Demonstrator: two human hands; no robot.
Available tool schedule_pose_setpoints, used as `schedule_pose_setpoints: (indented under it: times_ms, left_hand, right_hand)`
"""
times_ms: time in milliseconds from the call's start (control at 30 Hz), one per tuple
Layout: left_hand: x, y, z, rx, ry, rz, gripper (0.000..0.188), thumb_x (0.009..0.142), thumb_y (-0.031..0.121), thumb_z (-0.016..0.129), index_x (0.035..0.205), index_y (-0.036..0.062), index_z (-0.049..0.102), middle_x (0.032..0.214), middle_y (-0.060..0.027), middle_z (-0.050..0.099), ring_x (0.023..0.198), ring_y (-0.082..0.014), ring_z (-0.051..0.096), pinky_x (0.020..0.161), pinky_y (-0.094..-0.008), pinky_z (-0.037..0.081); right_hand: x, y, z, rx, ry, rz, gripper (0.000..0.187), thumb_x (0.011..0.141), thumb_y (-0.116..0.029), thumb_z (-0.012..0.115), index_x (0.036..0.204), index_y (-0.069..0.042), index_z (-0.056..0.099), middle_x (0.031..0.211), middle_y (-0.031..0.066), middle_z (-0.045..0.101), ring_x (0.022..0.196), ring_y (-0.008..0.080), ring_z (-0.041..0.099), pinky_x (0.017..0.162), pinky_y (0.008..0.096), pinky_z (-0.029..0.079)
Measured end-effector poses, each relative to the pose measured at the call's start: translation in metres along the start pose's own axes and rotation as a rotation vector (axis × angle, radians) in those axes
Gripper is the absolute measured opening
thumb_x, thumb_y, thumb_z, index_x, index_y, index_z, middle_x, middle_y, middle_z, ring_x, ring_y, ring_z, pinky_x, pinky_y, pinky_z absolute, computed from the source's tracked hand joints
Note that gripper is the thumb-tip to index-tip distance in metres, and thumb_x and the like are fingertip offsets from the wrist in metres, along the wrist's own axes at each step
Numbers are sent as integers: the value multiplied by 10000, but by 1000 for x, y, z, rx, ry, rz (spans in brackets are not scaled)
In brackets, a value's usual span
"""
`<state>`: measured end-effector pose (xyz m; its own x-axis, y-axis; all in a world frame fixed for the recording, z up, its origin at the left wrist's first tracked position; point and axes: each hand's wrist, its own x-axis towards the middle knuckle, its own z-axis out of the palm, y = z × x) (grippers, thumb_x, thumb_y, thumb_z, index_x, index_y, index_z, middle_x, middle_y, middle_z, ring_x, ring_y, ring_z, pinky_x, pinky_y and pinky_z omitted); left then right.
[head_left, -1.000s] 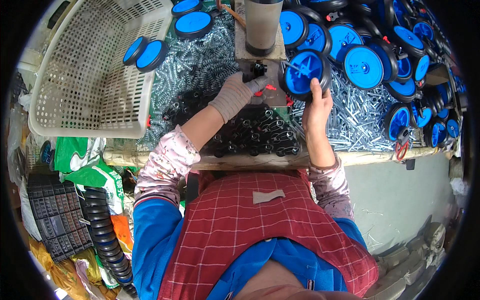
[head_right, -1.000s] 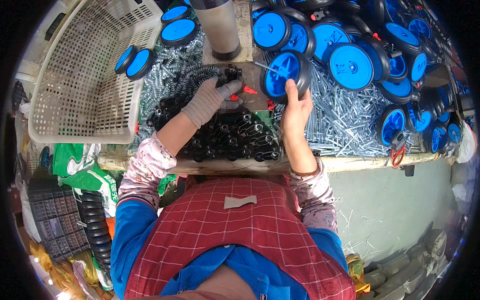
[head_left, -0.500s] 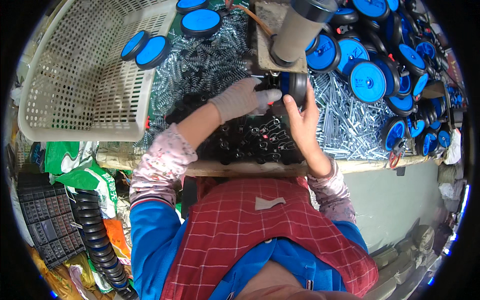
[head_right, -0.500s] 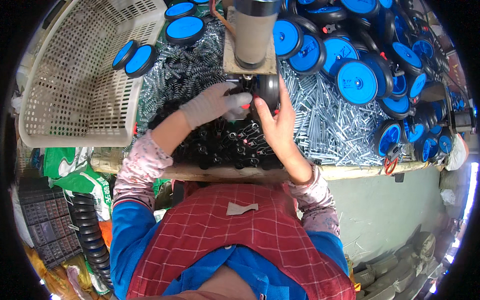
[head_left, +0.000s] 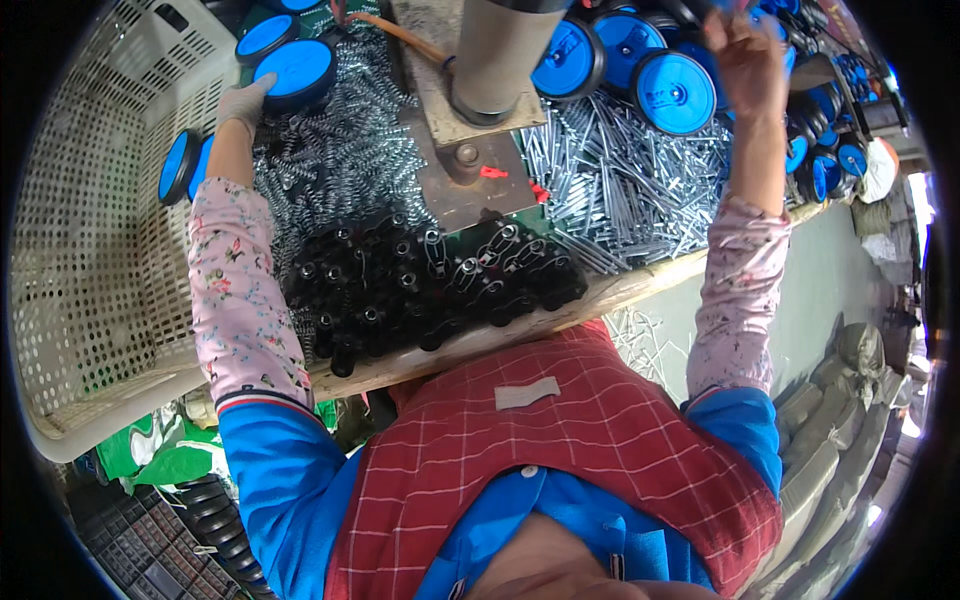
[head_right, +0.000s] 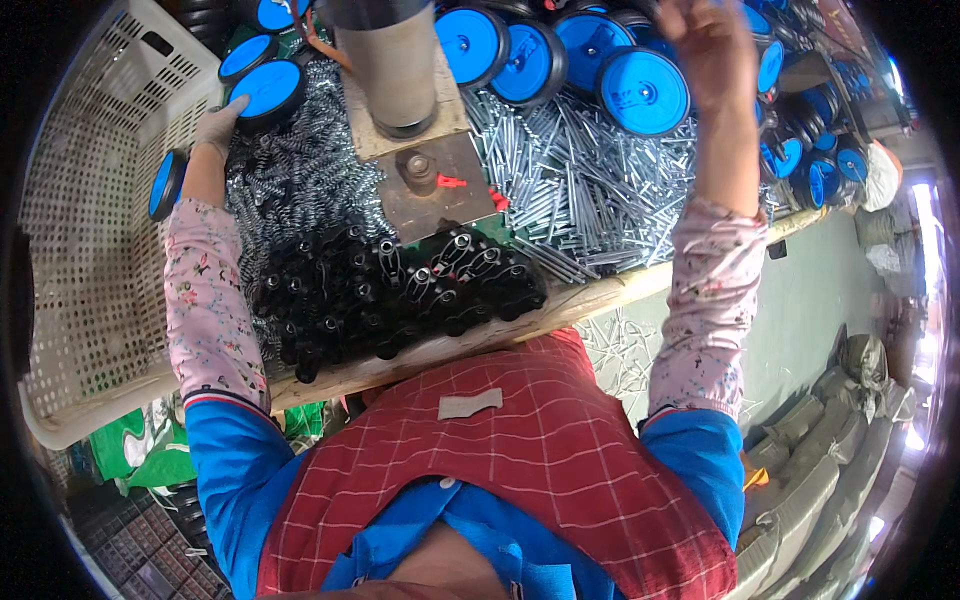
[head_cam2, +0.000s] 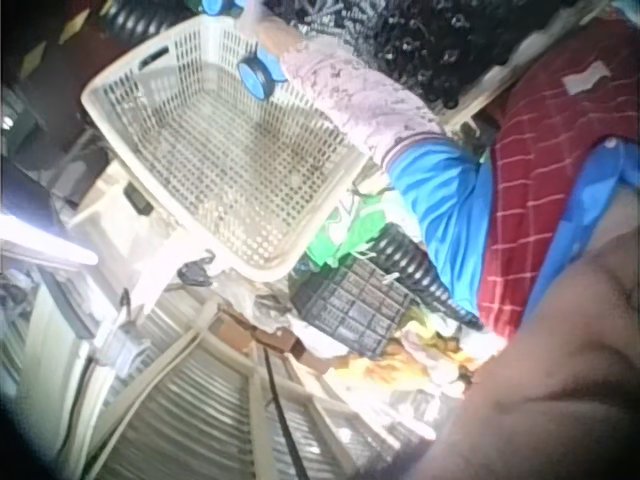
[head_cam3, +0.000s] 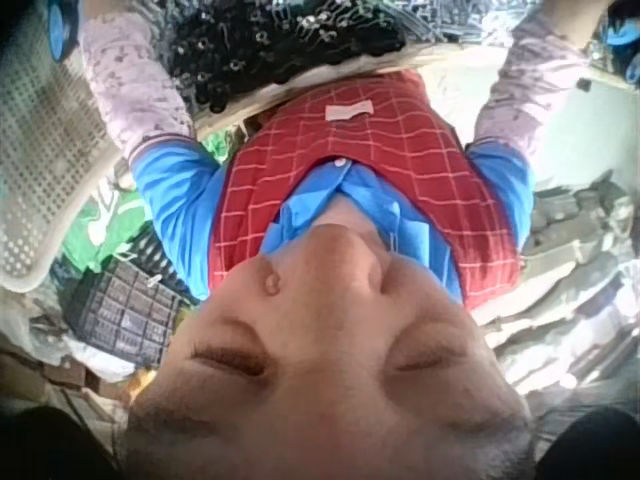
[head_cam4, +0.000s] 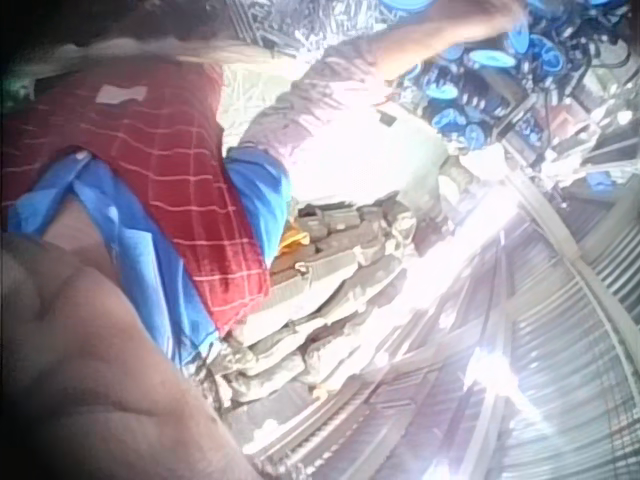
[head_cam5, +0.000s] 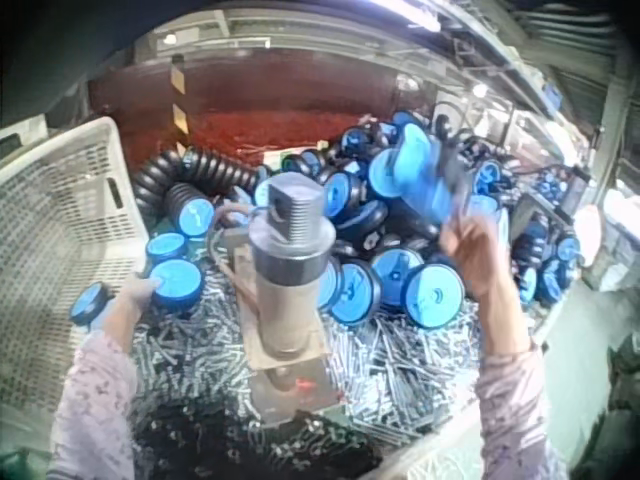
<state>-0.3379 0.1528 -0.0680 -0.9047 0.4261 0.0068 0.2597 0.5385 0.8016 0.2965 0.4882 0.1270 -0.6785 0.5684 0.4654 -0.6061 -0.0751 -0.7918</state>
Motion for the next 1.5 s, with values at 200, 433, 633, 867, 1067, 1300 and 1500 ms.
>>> schedule_pose_setpoints:
  times_ms: [200, 433, 633, 867, 1067, 1300, 1500]
  left_hand:
    - [-93, 72, -54, -268, -216, -325, 409, 815, 226, 799, 1133, 12, 657, 1101, -123, 644, 1016, -277, 620, 892, -367, 523]
    - [-217, 133, -53, -703, -263, -164, 356, 922, 133, 606, 1226, -43, 549, 1203, -161, 627, 1070, -286, 642, 929, -490, 550]
    - [-359, 125, -32, -650, -424, 62, 470, 945, 188, 554, 1345, -53, 499, 1333, -213, 584, 1216, -304, 602, 1072, -449, 474]
    - [-405, 132, 9, -1033, -601, -215, 628, 930, 250, 628, 1423, -71, 407, 1374, -189, 556, 1258, -274, 568, 1102, -412, 449]
    - [-412, 139, 12, -1032, -624, -207, 570, 939, 217, 637, 1403, -35, 422, 1339, -151, 556, 1229, -223, 571, 1070, -370, 471]
    - [-420, 144, 21, -987, -644, -120, 525, 940, 246, 661, 1357, -2, 461, 1279, -114, 572, 1142, -198, 590, 1004, -353, 507]
    - [-417, 137, 32, -912, -692, 58, 559, 934, 311, 671, 1348, -6, 469, 1284, -131, 576, 1117, -219, 614, 953, -379, 546]
  right_hand:
    - [-42, 62, 76, -906, -314, 315, 227, 943, -167, 679, 1109, -16, 714, 1050, 62, 732, 946, 166, 692, 891, 305, 541]
    - [-105, 153, 54, -1599, -715, -122, 190, 828, -42, 652, 1005, -63, 715, 1032, 55, 670, 1005, 247, 643, 809, 336, 554]
    - [-92, 159, 51, -1702, -836, -289, 150, 853, -142, 580, 969, -114, 670, 1022, 14, 647, 1022, 206, 611, 889, 322, 493]
    - [-82, 164, 45, -1778, -946, -358, 159, 870, -147, 581, 1013, -146, 650, 999, -2, 655, 1052, 195, 617, 932, 342, 490]
    - [-103, 150, 74, -1298, -727, -101, 162, 971, -195, 580, 1025, -43, 561, 942, 134, 619, 947, 378, 617, 928, 454, 479]
    - [-108, 103, 180, -1250, -663, -277, 188, 835, -97, 738, 1018, -65, 713, 958, 61, 639, 883, 250, 632, 741, 341, 543]
    - [-102, 88, 209, -1104, -777, -266, 738, 859, -537, 676, 1386, -35, 551, 1437, 200, 490, 1280, 404, 499, 1054, 479, 435]
